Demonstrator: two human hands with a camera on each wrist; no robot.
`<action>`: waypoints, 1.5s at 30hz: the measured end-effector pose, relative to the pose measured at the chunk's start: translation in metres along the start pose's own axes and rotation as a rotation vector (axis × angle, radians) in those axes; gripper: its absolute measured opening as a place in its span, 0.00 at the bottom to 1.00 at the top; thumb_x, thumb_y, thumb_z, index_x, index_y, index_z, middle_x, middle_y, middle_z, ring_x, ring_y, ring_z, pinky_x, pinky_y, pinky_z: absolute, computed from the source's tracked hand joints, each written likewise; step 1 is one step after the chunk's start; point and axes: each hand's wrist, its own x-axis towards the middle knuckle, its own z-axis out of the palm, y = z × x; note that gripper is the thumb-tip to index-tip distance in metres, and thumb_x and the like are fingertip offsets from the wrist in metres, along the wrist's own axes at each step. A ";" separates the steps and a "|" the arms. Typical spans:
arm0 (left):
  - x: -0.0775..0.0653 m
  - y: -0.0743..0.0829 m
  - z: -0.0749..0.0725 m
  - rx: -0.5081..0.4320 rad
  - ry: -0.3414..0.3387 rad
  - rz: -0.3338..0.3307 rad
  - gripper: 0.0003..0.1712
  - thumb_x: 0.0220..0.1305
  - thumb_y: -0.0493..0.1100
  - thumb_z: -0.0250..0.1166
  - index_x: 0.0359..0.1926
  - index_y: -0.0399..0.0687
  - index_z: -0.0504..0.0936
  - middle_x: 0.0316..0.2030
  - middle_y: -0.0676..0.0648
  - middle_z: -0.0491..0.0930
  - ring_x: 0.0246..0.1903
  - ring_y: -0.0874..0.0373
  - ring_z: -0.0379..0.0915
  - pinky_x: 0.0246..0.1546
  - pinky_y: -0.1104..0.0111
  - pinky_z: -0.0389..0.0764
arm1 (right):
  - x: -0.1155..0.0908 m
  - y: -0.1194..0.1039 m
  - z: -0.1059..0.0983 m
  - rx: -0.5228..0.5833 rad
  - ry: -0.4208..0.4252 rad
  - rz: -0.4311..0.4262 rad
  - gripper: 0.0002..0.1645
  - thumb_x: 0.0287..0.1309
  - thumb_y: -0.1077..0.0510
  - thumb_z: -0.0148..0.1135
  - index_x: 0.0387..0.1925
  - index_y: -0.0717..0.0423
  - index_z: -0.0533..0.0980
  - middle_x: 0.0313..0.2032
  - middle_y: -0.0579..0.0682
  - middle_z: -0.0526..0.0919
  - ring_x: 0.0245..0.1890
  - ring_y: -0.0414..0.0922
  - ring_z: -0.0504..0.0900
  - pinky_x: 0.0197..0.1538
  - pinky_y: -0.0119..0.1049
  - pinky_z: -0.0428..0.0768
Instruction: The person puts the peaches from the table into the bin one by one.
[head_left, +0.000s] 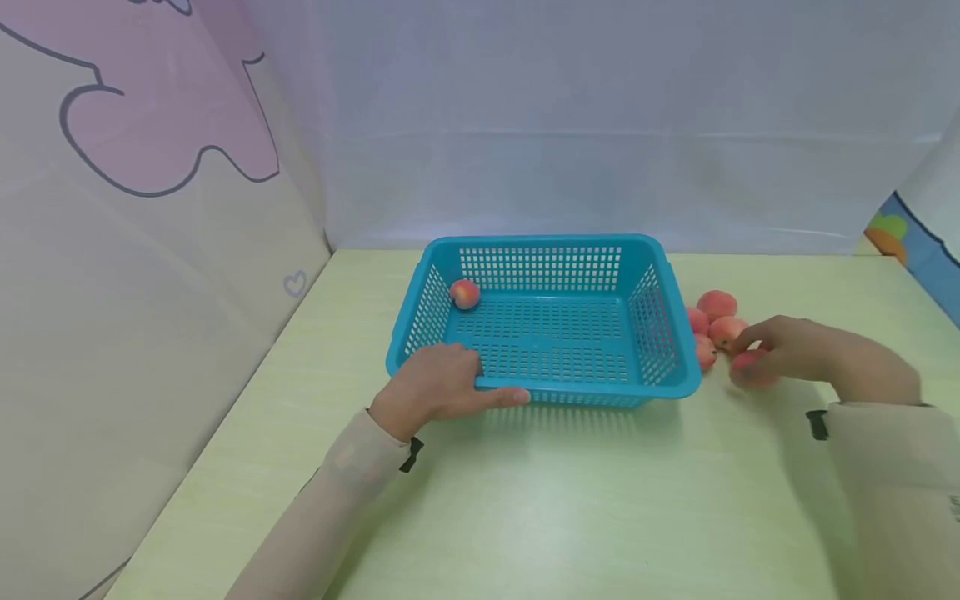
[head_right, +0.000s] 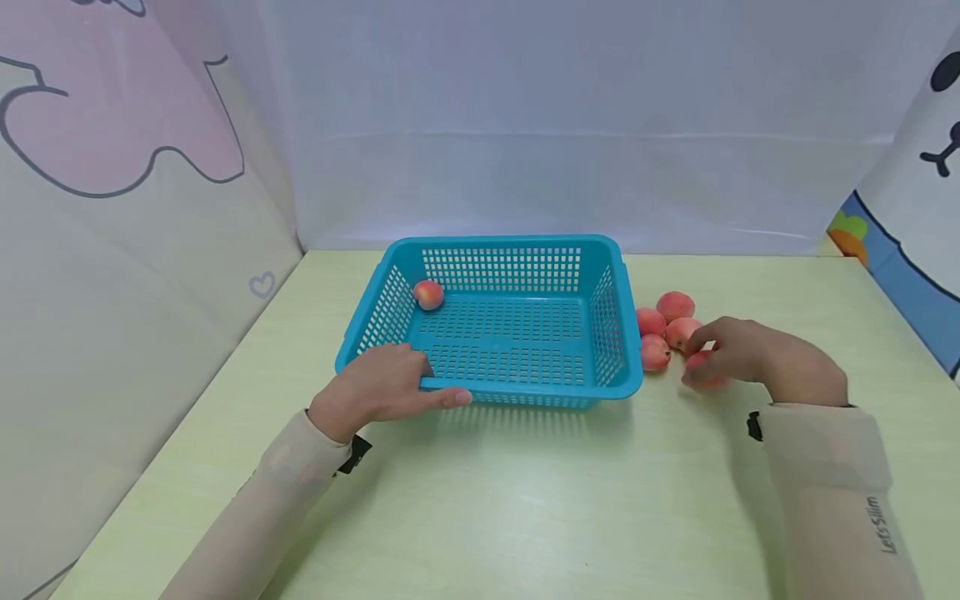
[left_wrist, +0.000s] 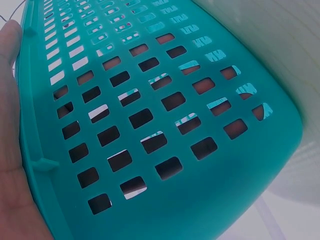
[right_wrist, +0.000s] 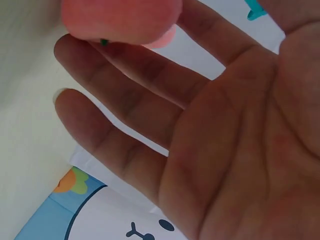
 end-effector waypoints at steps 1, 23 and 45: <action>0.000 0.000 0.000 -0.002 -0.001 0.001 0.44 0.44 0.89 0.41 0.13 0.54 0.59 0.11 0.57 0.51 0.11 0.63 0.51 0.14 0.67 0.54 | 0.001 0.000 0.000 -0.003 -0.006 0.005 0.40 0.54 0.43 0.66 0.57 0.70 0.69 0.50 0.72 0.71 0.48 0.70 0.67 0.40 0.62 0.75; 0.001 -0.003 0.001 -0.012 0.008 -0.014 0.46 0.40 0.91 0.36 0.13 0.54 0.59 0.11 0.57 0.50 0.11 0.63 0.51 0.14 0.67 0.55 | 0.010 -0.002 0.001 -0.018 -0.054 0.019 0.36 0.50 0.47 0.71 0.54 0.67 0.72 0.43 0.65 0.74 0.43 0.64 0.71 0.39 0.57 0.75; 0.000 -0.004 0.002 -0.020 0.005 -0.005 0.44 0.43 0.90 0.39 0.13 0.54 0.58 0.10 0.57 0.50 0.10 0.64 0.50 0.14 0.68 0.53 | 0.013 -0.007 0.006 0.054 -0.133 0.091 0.31 0.43 0.46 0.75 0.41 0.59 0.70 0.31 0.52 0.72 0.35 0.51 0.72 0.32 0.39 0.74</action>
